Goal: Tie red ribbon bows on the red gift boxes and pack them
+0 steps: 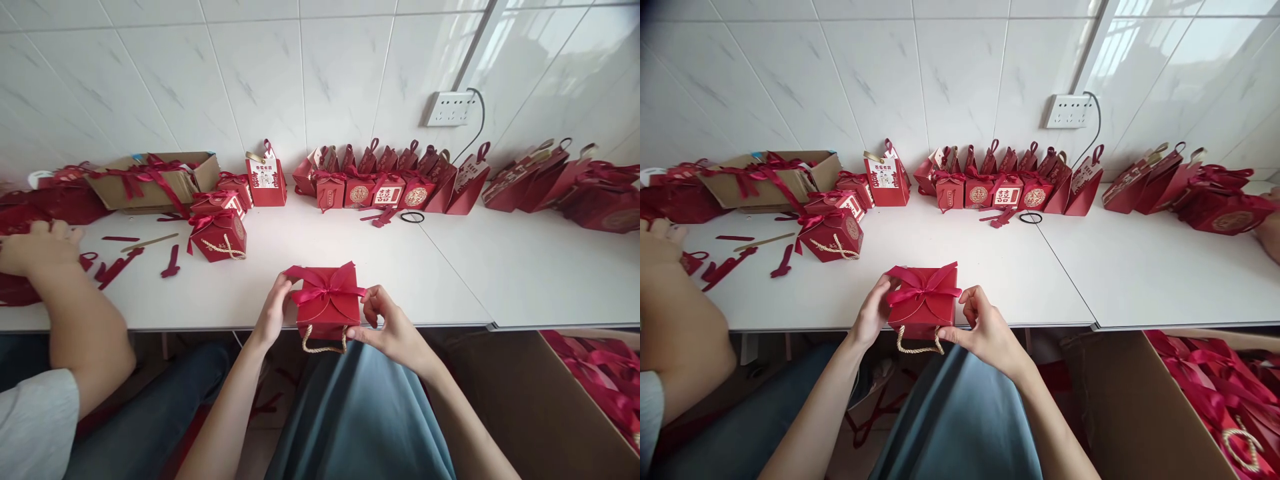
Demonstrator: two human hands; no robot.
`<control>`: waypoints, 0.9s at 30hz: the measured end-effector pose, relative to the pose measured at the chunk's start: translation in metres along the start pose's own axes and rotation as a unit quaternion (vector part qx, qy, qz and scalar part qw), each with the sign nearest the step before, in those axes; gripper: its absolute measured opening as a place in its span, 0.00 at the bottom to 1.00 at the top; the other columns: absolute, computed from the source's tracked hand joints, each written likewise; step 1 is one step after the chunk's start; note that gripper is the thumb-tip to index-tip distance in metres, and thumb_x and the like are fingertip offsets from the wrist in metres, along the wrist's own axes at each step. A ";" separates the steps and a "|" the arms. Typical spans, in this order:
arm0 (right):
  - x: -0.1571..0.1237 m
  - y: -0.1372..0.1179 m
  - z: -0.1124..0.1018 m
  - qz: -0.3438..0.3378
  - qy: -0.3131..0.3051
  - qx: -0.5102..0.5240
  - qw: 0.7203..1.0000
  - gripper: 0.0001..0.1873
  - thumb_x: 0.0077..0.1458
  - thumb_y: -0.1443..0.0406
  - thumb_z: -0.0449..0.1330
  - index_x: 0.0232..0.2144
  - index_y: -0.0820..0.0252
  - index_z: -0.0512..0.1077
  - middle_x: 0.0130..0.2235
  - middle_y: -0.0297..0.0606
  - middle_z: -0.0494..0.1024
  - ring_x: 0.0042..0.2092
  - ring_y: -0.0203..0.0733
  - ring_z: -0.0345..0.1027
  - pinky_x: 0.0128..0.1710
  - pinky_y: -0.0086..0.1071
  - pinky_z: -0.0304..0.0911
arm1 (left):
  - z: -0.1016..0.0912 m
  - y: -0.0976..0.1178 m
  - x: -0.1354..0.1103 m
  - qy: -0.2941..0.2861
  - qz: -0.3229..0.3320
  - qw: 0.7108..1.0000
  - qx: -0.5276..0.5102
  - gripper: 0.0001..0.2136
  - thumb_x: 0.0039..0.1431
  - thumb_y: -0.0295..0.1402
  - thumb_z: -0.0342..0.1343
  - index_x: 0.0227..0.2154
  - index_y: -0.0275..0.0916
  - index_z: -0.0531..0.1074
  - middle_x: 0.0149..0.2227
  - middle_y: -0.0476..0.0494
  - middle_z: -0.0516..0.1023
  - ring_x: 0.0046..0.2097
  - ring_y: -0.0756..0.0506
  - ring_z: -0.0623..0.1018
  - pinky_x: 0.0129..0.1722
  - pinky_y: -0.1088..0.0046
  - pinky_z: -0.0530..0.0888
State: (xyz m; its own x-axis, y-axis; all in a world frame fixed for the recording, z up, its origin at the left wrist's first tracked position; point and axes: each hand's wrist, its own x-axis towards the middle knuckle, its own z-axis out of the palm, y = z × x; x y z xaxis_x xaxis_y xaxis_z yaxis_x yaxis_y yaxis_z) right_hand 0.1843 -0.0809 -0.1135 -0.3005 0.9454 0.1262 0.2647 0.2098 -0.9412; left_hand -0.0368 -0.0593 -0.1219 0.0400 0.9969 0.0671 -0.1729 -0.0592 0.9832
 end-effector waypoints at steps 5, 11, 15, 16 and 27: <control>0.013 0.013 -0.012 0.018 0.193 -0.058 0.979 0.22 0.50 0.50 0.58 0.41 0.56 0.59 0.28 0.30 0.63 0.29 0.38 0.60 0.31 0.33 0.59 | -0.002 -0.003 -0.009 0.105 0.035 0.991 0.079 0.25 0.58 0.51 0.41 0.50 0.37 0.63 0.31 0.44 0.78 0.36 0.42 0.77 0.42 0.64 0.69; 0.008 0.019 -0.020 0.030 0.305 -0.009 0.952 0.21 0.56 0.49 0.51 0.44 0.56 0.61 0.44 0.44 0.69 0.47 0.47 0.66 0.47 0.46 0.61 | -0.014 0.001 -0.030 0.173 0.076 0.975 0.118 0.19 0.60 0.45 0.38 0.25 0.38 0.66 0.11 0.52 0.66 0.19 0.46 0.70 0.30 0.66 0.68; 0.002 0.024 -0.011 -0.046 0.231 -0.079 0.969 0.32 0.51 0.50 0.58 0.53 0.57 0.55 0.55 0.50 0.61 0.58 0.53 0.56 0.56 0.51 0.54 | -0.003 0.005 -0.009 0.166 0.095 0.965 0.180 0.14 0.56 0.42 0.50 0.38 0.37 0.68 0.36 0.41 0.78 0.43 0.43 0.76 0.42 0.67 0.70; 0.001 0.024 -0.008 -0.056 0.208 -0.094 0.972 0.36 0.50 0.50 0.60 0.56 0.57 0.52 0.56 0.50 0.60 0.58 0.54 0.55 0.57 0.52 0.53 | 0.002 0.006 -0.001 0.149 0.092 0.967 0.183 0.16 0.55 0.43 0.51 0.41 0.38 0.67 0.43 0.39 0.76 0.49 0.42 0.74 0.43 0.67 0.71; -0.002 0.024 0.010 -0.067 0.114 -0.145 0.981 0.61 0.43 0.53 0.66 0.64 0.52 0.28 0.61 0.51 0.50 0.63 0.60 0.44 0.58 0.57 0.50 | 0.029 0.017 -0.015 0.037 0.024 0.969 0.242 0.15 0.55 0.44 0.54 0.40 0.40 0.64 0.38 0.44 0.74 0.40 0.45 0.76 0.40 0.70 0.72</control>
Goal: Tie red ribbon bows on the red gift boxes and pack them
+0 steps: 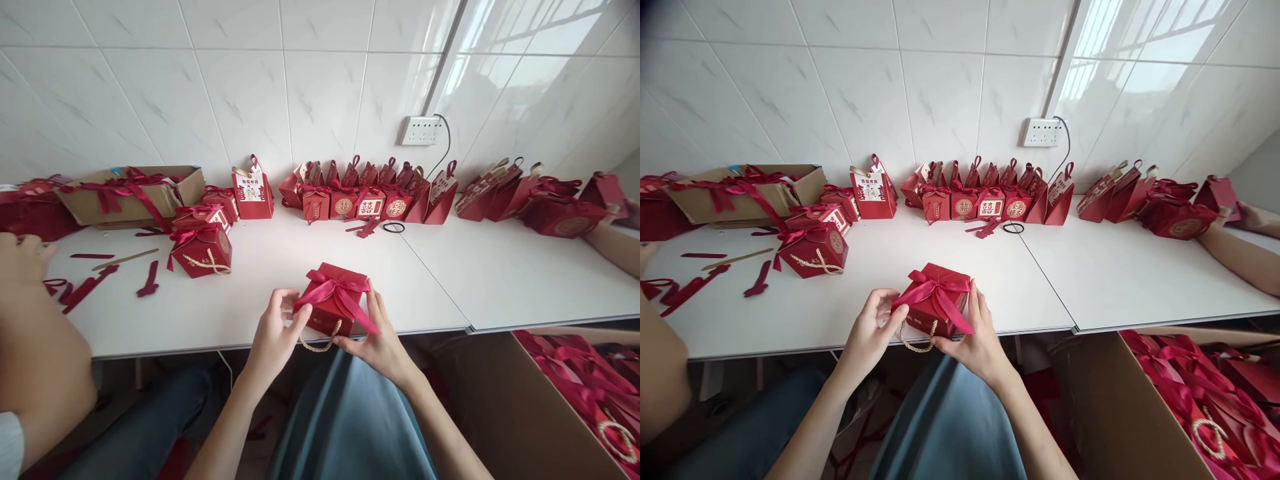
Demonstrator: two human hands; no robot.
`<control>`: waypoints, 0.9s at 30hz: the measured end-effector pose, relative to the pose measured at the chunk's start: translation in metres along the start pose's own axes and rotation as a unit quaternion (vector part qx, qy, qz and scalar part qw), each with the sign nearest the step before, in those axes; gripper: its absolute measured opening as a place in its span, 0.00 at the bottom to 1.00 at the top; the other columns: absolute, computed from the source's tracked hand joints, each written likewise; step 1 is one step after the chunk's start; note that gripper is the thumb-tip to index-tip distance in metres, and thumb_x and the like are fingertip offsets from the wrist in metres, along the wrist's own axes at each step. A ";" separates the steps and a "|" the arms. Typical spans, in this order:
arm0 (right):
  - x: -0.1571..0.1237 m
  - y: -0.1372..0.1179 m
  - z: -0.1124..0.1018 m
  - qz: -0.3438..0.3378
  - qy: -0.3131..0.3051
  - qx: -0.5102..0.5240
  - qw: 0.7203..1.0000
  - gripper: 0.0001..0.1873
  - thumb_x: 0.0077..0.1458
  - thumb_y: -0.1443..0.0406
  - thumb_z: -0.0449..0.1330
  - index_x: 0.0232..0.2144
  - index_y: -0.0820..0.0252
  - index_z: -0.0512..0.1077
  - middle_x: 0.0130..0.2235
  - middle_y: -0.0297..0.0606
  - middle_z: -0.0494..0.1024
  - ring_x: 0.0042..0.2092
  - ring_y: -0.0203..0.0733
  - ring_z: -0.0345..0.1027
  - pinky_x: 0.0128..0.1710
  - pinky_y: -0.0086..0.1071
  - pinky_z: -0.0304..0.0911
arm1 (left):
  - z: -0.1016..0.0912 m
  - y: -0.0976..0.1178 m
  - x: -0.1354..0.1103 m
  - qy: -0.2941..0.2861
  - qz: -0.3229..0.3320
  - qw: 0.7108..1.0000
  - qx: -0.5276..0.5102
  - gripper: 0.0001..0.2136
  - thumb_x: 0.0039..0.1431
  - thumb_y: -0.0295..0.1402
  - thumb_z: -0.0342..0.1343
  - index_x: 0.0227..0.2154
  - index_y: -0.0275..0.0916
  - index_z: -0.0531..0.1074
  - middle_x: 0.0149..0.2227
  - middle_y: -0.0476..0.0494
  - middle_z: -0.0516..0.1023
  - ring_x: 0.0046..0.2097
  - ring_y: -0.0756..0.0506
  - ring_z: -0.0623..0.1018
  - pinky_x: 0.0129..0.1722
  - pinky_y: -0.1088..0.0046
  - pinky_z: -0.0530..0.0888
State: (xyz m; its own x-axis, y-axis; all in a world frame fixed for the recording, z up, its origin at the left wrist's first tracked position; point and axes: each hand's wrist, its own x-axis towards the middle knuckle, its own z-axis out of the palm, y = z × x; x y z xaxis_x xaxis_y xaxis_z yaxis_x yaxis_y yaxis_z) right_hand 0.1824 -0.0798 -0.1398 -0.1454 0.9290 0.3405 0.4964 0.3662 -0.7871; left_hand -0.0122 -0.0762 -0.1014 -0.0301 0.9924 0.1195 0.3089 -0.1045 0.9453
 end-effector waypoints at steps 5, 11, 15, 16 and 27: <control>0.012 0.000 -0.015 -0.013 -0.062 0.125 0.990 0.46 0.44 0.56 0.67 0.61 0.51 0.49 0.55 0.46 0.60 0.59 0.52 0.56 0.57 0.49 0.56 | 0.000 0.008 -0.028 -0.004 0.007 1.000 0.010 0.11 0.57 0.42 0.52 0.29 0.40 0.63 0.32 0.48 0.70 0.34 0.49 0.73 0.37 0.73 0.70; 0.016 0.003 -0.023 -0.019 -0.108 0.191 0.975 0.53 0.41 0.59 0.69 0.63 0.47 0.45 0.61 0.45 0.53 0.63 0.51 0.50 0.60 0.48 0.53 | -0.009 0.001 -0.042 -0.100 -0.022 0.995 0.006 0.13 0.57 0.43 0.51 0.25 0.39 0.65 0.25 0.50 0.68 0.30 0.49 0.70 0.32 0.76 0.68; 0.012 0.003 -0.028 -0.050 -0.118 0.197 0.972 0.55 0.40 0.61 0.70 0.63 0.44 0.43 0.63 0.43 0.48 0.64 0.51 0.45 0.60 0.47 0.54 | -0.026 -0.007 -0.038 -0.110 -0.054 0.992 0.023 0.12 0.56 0.43 0.52 0.26 0.38 0.69 0.27 0.48 0.72 0.33 0.47 0.73 0.34 0.74 0.69; 0.011 0.001 -0.030 -0.061 -0.118 0.190 0.973 0.54 0.40 0.62 0.70 0.63 0.44 0.43 0.63 0.43 0.48 0.64 0.51 0.45 0.60 0.47 0.53 | -0.029 -0.006 -0.035 -0.081 -0.052 0.995 0.020 0.13 0.57 0.44 0.51 0.26 0.39 0.69 0.27 0.47 0.73 0.33 0.47 0.73 0.35 0.74 0.70; 0.000 -0.009 -0.034 -0.068 -0.096 0.163 0.979 0.53 0.41 0.60 0.69 0.63 0.44 0.43 0.64 0.44 0.48 0.63 0.54 0.48 0.58 0.49 0.56 | -0.005 0.041 -0.032 0.071 0.142 0.985 0.068 0.07 0.59 0.35 0.52 0.28 0.40 0.65 0.27 0.50 0.69 0.31 0.50 0.72 0.32 0.77 0.70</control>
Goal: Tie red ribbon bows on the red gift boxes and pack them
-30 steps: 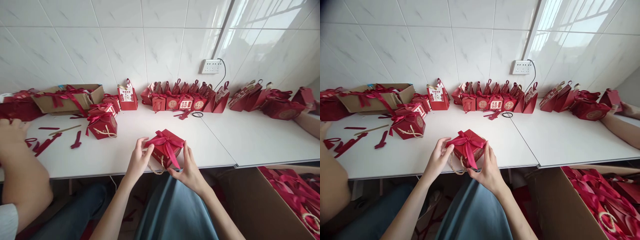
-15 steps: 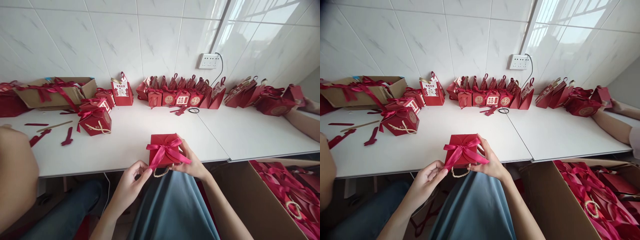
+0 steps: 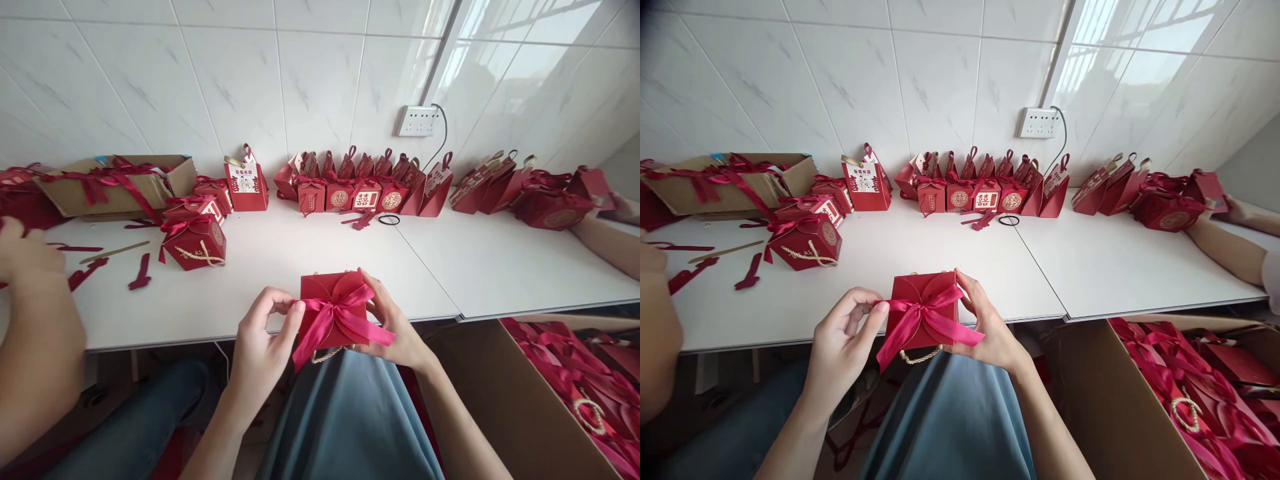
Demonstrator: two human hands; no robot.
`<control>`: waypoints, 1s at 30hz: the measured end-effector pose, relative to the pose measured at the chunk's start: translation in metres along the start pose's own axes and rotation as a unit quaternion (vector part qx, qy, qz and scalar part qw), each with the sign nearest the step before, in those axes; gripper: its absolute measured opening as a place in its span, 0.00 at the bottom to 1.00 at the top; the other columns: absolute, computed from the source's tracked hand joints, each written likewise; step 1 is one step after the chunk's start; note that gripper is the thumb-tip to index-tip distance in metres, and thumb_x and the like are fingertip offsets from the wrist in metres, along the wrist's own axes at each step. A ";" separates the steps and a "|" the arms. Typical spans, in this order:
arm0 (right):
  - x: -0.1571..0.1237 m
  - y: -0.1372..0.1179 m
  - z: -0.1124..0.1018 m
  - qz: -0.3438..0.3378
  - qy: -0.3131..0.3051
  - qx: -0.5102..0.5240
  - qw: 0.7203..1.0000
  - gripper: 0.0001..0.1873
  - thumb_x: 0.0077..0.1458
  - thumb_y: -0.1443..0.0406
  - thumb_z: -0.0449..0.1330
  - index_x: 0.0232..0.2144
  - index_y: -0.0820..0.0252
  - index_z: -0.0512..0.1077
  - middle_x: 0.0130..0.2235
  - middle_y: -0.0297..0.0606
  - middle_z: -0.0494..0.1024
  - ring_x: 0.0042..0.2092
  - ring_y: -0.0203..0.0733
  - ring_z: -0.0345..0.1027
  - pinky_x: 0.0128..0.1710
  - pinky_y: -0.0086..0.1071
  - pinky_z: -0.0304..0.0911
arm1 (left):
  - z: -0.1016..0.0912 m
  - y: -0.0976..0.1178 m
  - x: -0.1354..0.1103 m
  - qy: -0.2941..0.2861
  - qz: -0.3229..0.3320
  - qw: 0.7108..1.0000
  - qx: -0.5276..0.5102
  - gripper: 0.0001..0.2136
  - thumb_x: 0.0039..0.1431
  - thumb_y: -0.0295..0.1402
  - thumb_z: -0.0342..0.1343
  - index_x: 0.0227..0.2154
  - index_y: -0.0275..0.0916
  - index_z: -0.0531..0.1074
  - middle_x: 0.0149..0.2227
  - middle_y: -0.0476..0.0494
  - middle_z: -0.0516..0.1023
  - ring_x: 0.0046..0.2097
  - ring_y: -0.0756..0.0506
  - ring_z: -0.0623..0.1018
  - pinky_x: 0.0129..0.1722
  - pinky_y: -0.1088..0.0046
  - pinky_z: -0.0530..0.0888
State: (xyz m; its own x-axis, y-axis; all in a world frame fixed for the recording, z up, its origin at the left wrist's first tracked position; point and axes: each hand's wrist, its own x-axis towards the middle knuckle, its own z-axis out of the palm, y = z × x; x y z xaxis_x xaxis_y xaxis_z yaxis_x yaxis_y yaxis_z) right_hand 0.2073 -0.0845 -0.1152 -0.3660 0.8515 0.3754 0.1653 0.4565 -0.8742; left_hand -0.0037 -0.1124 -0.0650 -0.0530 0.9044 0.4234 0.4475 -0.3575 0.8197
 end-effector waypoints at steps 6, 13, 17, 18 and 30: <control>-0.006 -0.003 0.001 -0.008 0.035 0.013 0.999 0.52 0.41 0.59 0.69 0.63 0.43 0.45 0.63 0.42 0.50 0.63 0.53 0.49 0.58 0.48 0.57 | 0.013 0.022 -0.016 0.033 0.328 0.939 0.096 0.09 0.51 0.21 0.58 0.33 0.37 0.67 0.31 0.46 0.72 0.34 0.49 0.72 0.35 0.70 0.71; -0.010 -0.009 -0.002 -0.043 0.066 0.014 0.997 0.50 0.43 0.58 0.68 0.62 0.42 0.46 0.62 0.41 0.53 0.63 0.52 0.49 0.58 0.48 0.56 | 0.019 0.035 -0.018 0.027 0.400 0.907 0.130 0.08 0.50 0.22 0.59 0.33 0.37 0.69 0.29 0.46 0.75 0.32 0.48 0.74 0.33 0.67 0.72; -0.012 -0.010 -0.003 -0.037 0.075 0.015 0.996 0.49 0.43 0.58 0.68 0.62 0.43 0.46 0.62 0.43 0.53 0.63 0.53 0.50 0.59 0.47 0.55 | 0.018 0.036 -0.019 0.028 0.400 0.908 0.119 0.08 0.50 0.22 0.60 0.33 0.36 0.69 0.29 0.45 0.75 0.32 0.48 0.74 0.33 0.67 0.73; -0.012 -0.010 -0.003 -0.036 0.076 0.015 0.996 0.49 0.43 0.57 0.67 0.62 0.44 0.46 0.62 0.43 0.53 0.63 0.53 0.50 0.59 0.47 0.55 | 0.018 0.036 -0.019 0.029 0.398 0.910 0.116 0.09 0.50 0.22 0.60 0.34 0.36 0.69 0.29 0.45 0.75 0.32 0.48 0.74 0.33 0.67 0.73; -0.014 -0.009 -0.003 -0.041 0.081 0.025 0.996 0.49 0.43 0.54 0.68 0.62 0.44 0.47 0.63 0.44 0.52 0.63 0.54 0.49 0.58 0.49 0.55 | 0.021 0.041 -0.020 0.045 0.381 0.921 0.073 0.08 0.48 0.19 0.59 0.32 0.33 0.69 0.29 0.43 0.75 0.32 0.48 0.73 0.32 0.68 0.73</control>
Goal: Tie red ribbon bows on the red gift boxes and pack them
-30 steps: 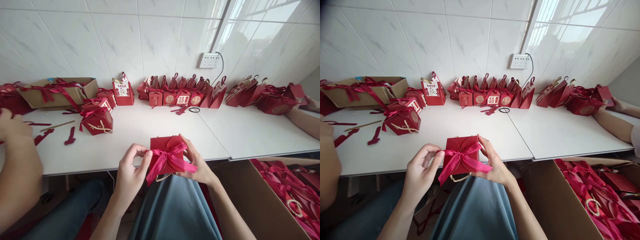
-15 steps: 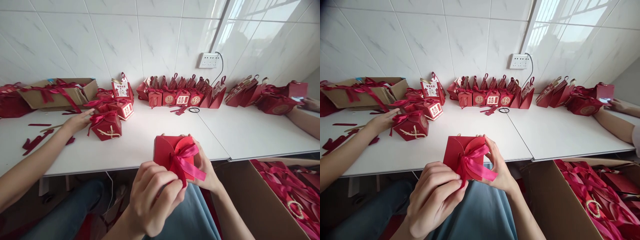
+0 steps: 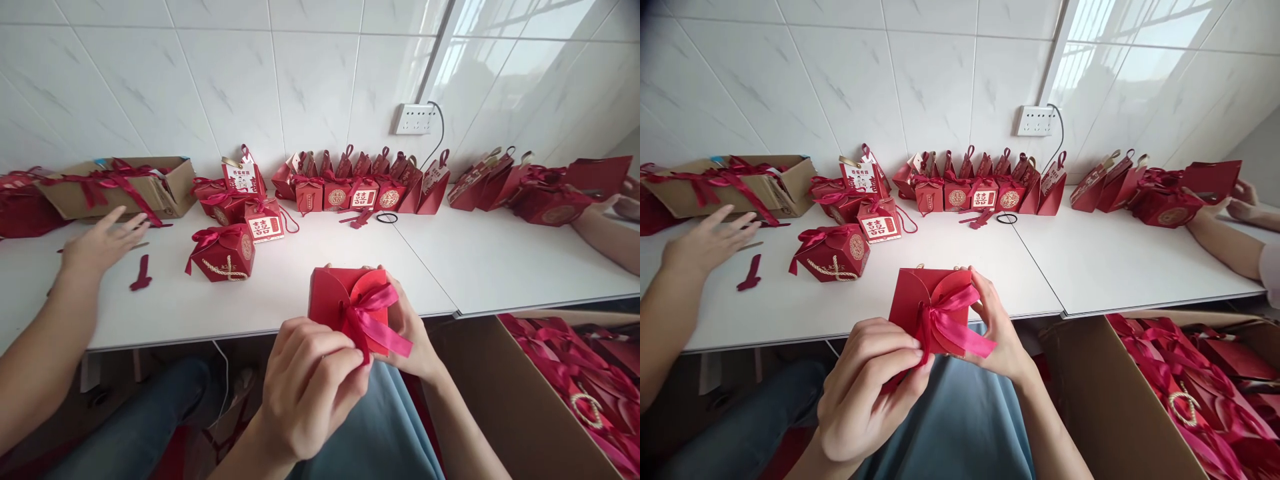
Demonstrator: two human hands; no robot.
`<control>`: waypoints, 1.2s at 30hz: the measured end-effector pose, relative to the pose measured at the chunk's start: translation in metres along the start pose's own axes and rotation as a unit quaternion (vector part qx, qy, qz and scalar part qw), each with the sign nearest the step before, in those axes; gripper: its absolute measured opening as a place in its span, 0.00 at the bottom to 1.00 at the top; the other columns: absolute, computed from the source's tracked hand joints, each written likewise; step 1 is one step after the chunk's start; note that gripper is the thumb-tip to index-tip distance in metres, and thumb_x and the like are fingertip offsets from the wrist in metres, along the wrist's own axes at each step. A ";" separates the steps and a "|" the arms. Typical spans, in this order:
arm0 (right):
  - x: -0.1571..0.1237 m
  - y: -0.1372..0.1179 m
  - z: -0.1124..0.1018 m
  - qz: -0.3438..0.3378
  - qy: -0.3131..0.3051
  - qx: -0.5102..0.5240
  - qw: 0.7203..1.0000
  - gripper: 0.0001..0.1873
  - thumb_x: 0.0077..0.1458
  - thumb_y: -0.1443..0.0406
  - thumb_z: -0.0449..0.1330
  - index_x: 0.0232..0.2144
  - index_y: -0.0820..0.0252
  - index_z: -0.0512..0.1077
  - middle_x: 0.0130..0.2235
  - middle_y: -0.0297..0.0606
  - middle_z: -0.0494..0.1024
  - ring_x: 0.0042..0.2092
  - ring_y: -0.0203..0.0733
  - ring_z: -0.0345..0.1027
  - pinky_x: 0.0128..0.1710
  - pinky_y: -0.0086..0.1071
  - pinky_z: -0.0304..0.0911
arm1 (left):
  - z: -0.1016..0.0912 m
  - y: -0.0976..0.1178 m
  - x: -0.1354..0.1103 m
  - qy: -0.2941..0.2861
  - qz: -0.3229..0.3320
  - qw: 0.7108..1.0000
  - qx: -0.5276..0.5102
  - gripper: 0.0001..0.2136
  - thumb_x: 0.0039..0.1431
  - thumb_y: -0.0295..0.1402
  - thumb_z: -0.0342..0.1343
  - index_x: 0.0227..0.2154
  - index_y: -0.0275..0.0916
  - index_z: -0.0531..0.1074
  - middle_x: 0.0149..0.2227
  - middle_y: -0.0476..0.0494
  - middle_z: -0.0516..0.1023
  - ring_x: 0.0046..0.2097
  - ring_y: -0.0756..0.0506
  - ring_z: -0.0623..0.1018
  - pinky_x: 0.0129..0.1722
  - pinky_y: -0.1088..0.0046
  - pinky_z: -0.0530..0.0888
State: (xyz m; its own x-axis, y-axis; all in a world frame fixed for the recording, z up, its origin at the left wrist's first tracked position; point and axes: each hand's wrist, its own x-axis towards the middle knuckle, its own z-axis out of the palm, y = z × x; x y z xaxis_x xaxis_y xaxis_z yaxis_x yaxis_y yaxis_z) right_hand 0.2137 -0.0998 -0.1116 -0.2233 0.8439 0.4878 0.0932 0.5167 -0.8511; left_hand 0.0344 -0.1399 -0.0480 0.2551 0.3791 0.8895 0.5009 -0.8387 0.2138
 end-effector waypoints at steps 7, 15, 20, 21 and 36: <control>-0.004 -0.001 0.002 0.005 0.002 -0.001 1.000 0.49 0.42 0.53 0.67 0.62 0.44 0.47 0.61 0.44 0.53 0.61 0.56 0.51 0.57 0.52 0.56 | -0.001 0.003 -0.004 -0.006 -0.002 1.000 0.008 0.09 0.47 0.19 0.60 0.32 0.33 0.70 0.29 0.43 0.75 0.32 0.48 0.74 0.32 0.67 0.73; -0.009 -0.002 0.004 -0.004 0.007 -0.014 1.000 0.49 0.42 0.54 0.68 0.62 0.43 0.47 0.62 0.42 0.53 0.62 0.55 0.52 0.57 0.50 0.57 | -0.003 0.007 -0.006 -0.008 -0.024 1.000 0.001 0.08 0.48 0.19 0.60 0.31 0.34 0.69 0.29 0.46 0.74 0.31 0.50 0.73 0.33 0.68 0.73; -0.011 -0.004 0.000 -0.007 0.013 -0.024 1.000 0.49 0.42 0.56 0.68 0.62 0.44 0.48 0.62 0.42 0.54 0.62 0.53 0.51 0.57 0.48 0.58 | -0.001 0.009 -0.003 -0.010 -0.026 0.999 -0.017 0.08 0.48 0.19 0.60 0.31 0.33 0.70 0.28 0.45 0.75 0.31 0.50 0.73 0.34 0.68 0.73; -0.011 -0.004 -0.001 -0.010 0.014 -0.023 1.000 0.49 0.42 0.56 0.68 0.62 0.44 0.48 0.62 0.42 0.54 0.62 0.53 0.51 0.57 0.47 0.58 | -0.001 0.009 -0.003 -0.011 -0.026 0.999 -0.017 0.08 0.48 0.19 0.60 0.31 0.33 0.70 0.28 0.45 0.75 0.31 0.50 0.73 0.34 0.67 0.73; -0.010 0.001 -0.005 -0.028 0.023 -0.044 0.998 0.50 0.42 0.53 0.68 0.62 0.45 0.47 0.62 0.43 0.55 0.63 0.55 0.50 0.58 0.51 0.57 | 0.003 0.008 0.000 -0.013 -0.032 0.999 -0.024 0.07 0.48 0.19 0.60 0.30 0.33 0.70 0.27 0.46 0.74 0.30 0.50 0.73 0.32 0.69 0.73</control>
State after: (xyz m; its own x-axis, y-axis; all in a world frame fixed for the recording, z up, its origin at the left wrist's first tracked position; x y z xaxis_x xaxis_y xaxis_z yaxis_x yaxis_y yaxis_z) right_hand 0.2210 -0.1074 -0.1166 -0.1859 0.8182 0.5440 0.1666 0.5719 -0.8032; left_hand 0.0408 -0.1451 -0.0474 0.2452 0.4429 0.8624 0.4767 -0.8296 0.2905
